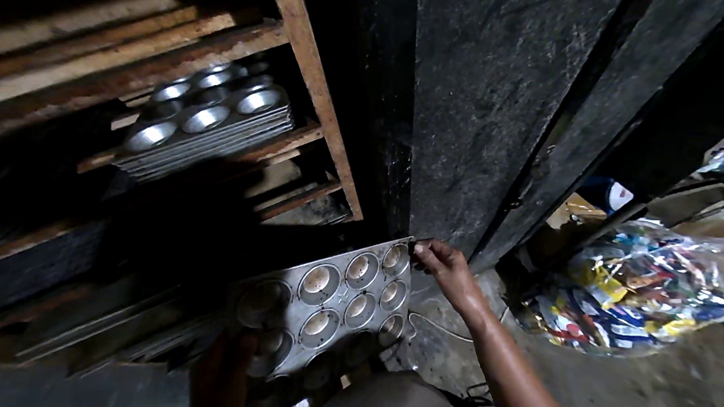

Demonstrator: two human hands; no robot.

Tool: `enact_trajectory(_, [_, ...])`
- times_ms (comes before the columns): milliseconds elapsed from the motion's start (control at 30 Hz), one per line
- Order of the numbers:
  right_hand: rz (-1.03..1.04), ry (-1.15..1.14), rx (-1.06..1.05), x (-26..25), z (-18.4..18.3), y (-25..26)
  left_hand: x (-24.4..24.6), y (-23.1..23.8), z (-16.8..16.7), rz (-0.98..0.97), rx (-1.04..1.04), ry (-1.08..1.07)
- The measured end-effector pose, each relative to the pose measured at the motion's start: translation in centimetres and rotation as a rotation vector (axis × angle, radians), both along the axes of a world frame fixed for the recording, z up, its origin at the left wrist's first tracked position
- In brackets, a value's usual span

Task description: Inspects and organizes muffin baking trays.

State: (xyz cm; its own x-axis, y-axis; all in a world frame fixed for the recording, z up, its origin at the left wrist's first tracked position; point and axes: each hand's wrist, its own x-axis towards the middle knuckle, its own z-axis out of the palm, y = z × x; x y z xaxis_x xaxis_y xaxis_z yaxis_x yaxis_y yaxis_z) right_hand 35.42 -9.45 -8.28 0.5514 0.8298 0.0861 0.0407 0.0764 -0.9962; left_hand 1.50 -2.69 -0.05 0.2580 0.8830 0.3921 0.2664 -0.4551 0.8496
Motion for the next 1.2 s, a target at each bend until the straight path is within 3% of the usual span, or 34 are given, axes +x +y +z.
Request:
enact_trajectory(633, [0.018, 0.120, 0.004, -1.0, -0.3, 0.6, 0.3, -0.8, 0.0, -0.016, 0.044, -0.004])
enact_trajectory(867, [-0.013, 0.222, 0.014, -0.8, -0.2, 0.2, 0.6, -1.8, 0.7, 0.033, -0.002, 0.087])
enact_trajectory(1100, [0.155, 0.239, -0.023, 0.2, 0.4, -1.1, -0.2, -1.2, -0.1, 0.010, 0.030, 0.055])
enact_trajectory(1200, [0.009, 0.328, 0.128, 0.6, -0.7, -1.0, -0.5, -0.9, -0.1, 0.061, -0.010, 0.071])
